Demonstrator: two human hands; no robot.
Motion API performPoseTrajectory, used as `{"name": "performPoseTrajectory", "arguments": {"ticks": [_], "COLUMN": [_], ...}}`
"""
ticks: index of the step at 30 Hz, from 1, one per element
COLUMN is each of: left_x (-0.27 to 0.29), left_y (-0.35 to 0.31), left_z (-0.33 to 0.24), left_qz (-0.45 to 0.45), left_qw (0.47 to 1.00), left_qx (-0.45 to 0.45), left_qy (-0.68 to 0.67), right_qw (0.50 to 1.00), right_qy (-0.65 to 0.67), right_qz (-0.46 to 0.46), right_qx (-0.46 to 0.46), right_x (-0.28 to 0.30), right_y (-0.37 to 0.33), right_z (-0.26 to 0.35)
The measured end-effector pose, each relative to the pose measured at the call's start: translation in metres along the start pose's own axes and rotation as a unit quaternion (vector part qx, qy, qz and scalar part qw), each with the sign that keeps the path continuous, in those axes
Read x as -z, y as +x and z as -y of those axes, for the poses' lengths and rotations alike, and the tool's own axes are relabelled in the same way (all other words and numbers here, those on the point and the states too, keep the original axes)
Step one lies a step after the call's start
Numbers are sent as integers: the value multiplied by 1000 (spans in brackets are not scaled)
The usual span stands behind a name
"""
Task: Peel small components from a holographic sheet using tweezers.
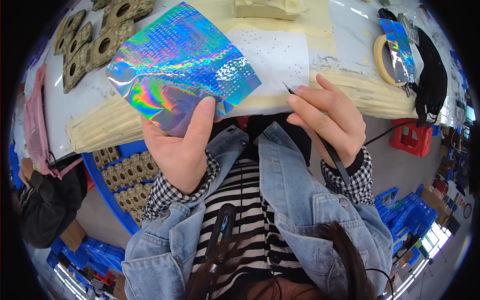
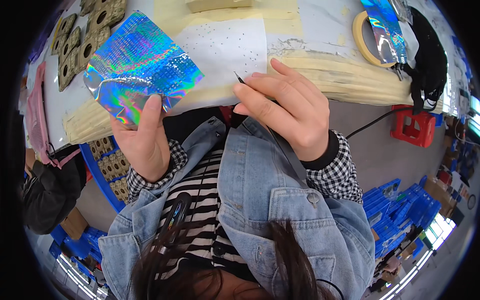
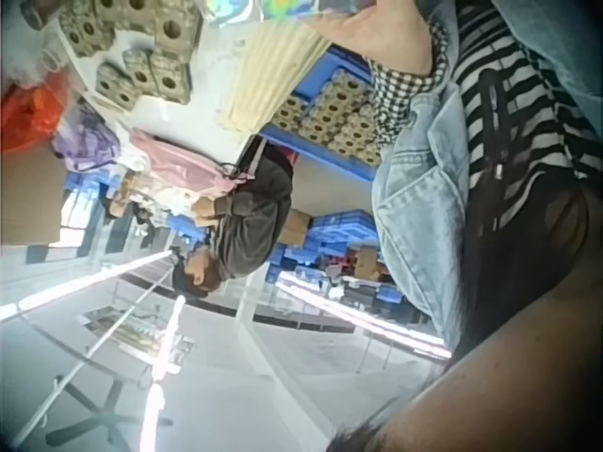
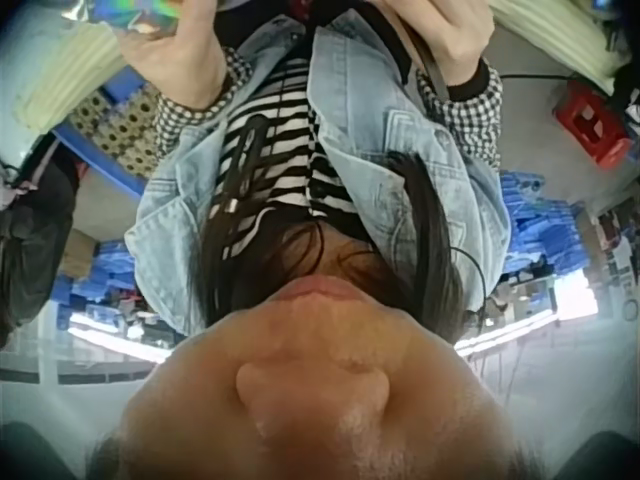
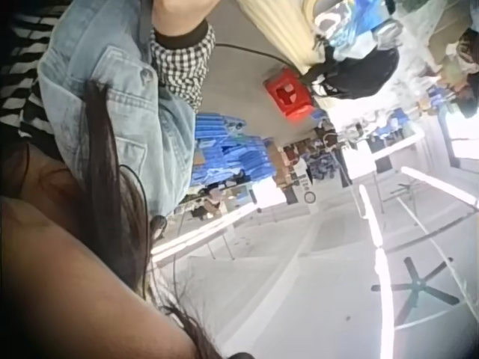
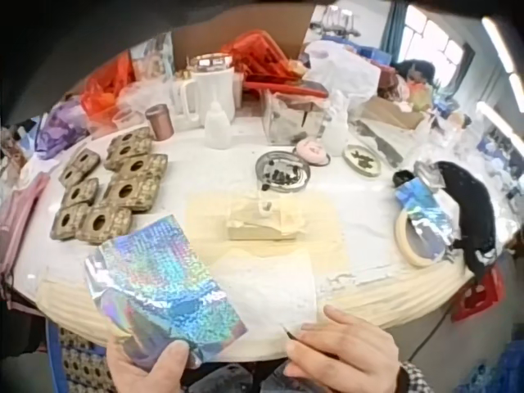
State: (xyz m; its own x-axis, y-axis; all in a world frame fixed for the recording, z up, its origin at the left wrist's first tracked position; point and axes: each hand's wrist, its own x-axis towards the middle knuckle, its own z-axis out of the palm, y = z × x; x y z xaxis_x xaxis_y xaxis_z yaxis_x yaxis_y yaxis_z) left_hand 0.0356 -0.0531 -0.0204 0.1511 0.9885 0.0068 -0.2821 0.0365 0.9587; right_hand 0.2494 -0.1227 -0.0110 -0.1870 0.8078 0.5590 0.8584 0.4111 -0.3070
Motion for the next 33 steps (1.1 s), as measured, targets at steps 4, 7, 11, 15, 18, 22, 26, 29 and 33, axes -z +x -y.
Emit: {"name": "performPoseTrajectory", "arguments": {"ticks": [4,7,11,15,18,22,26,29,33], "left_x": [2,8,5,5,3,2,3,3,3], "left_y": [0,1,0,2,4,4,4,4,5], "left_z": [4,3,3,-1,-2,-2,-2,-3,-3], "left_qz": [-4,22,-2,22,24,19,32,37,29], "left_qw": [1000,999,1000,999,999,999,999,998,998], "left_qx": [-14,4,11,24,30,35,28,29,37], "left_qy": [10,38,27,37,39,33,33,33,35], "right_qw": [999,999,999,997,999,999,999,999,989], "right_qy": [-27,-20,-2,36,16,-16,-21,13,94], "right_qz": [23,35,32,47,8,27,34,28,32], "right_qx": [6,-2,-14,-52,-34,-11,-5,-28,-106], "right_x": [0,3,5,12,9,5,4,5,11], "right_y": [3,6,9,9,10,8,9,13,20], "right_z": [-2,-2,-4,-1,-4,-4,-1,-2,-9]}}
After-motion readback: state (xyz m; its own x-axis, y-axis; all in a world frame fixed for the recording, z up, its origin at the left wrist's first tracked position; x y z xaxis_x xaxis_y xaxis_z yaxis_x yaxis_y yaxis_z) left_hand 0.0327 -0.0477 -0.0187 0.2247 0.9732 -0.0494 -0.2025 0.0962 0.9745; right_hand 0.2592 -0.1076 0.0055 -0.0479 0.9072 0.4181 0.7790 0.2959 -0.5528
